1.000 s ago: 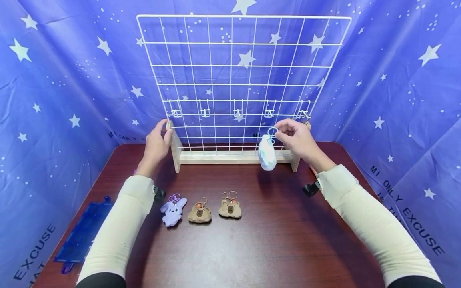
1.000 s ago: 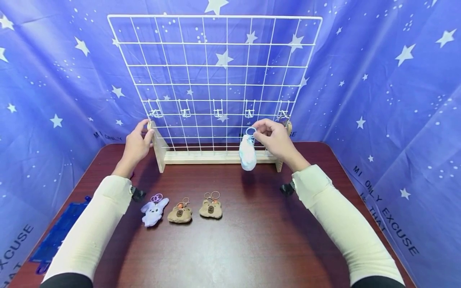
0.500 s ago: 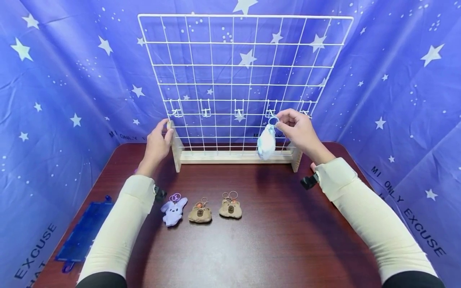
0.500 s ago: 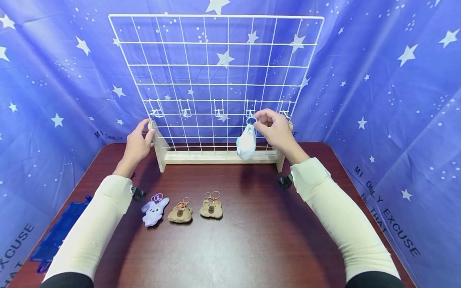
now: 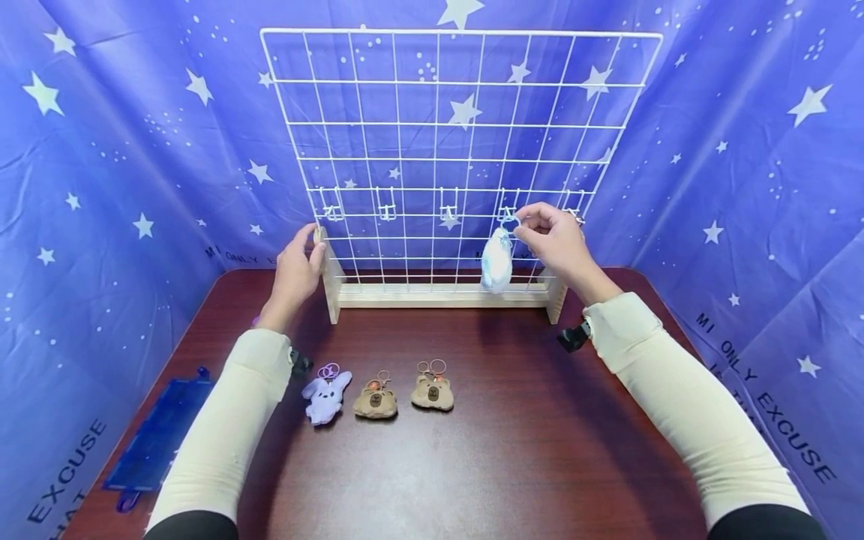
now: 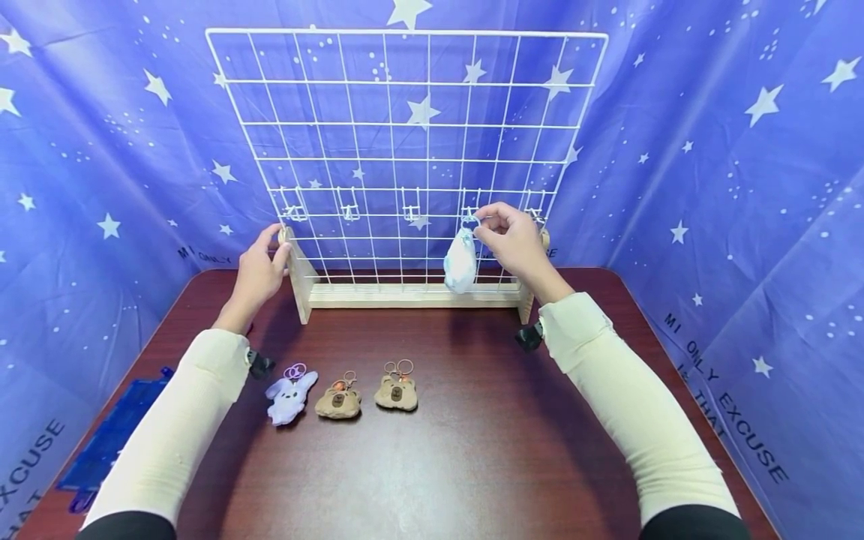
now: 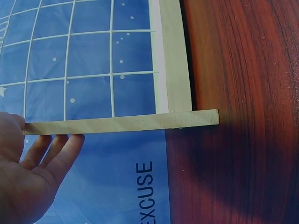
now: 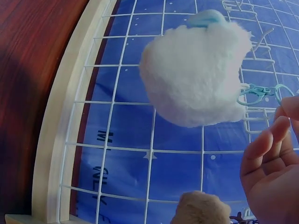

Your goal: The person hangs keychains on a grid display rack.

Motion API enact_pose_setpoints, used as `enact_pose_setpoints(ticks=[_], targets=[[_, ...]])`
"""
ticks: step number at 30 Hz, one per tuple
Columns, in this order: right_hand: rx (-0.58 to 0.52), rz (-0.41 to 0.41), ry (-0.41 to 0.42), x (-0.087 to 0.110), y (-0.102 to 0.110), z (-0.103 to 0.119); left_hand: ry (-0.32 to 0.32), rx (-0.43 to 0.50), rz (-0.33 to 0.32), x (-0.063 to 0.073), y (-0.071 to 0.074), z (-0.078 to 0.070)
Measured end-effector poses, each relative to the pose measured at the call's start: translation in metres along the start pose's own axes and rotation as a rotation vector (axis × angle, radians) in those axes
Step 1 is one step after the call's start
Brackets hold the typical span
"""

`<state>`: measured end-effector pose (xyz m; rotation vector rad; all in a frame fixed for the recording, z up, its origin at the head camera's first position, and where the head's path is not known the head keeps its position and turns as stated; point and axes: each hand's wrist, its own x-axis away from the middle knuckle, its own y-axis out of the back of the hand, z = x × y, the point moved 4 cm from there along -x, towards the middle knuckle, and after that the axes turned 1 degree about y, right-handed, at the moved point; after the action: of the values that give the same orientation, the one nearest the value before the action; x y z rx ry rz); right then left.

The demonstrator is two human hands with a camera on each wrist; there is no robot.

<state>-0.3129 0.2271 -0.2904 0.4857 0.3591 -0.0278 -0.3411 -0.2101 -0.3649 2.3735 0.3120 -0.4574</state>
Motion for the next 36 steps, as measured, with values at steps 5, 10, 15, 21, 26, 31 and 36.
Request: enact_pose_setpoints(ticks=[5,10,15,21,26,31,36], targets=[[-0.007,0.001,-0.019,0.000,-0.001,-0.001,-0.005,-0.007,-0.002,0.000,0.000,-0.001],[-0.010,-0.002,-0.039,0.000,-0.002,-0.004,-0.002,-0.008,-0.005,0.000,0.000,0.000],[-0.035,0.010,-0.051,0.003,0.000,-0.003,-0.004,-0.006,-0.012,0.001,0.001,-0.001],[-0.074,0.021,-0.052,0.009,0.001,-0.009,-0.005,-0.006,-0.011,0.001,0.001,-0.003],[-0.070,0.039,-0.053,0.016,0.002,-0.014,-0.005,-0.007,-0.006,0.001,0.001,-0.004],[-0.098,0.063,-0.067,0.025,0.001,-0.019,0.000,-0.005,-0.006,0.001,0.001,-0.004],[-0.108,0.096,-0.081,0.032,-0.002,-0.026,0.003,-0.004,-0.007,0.001,0.001,-0.003]])
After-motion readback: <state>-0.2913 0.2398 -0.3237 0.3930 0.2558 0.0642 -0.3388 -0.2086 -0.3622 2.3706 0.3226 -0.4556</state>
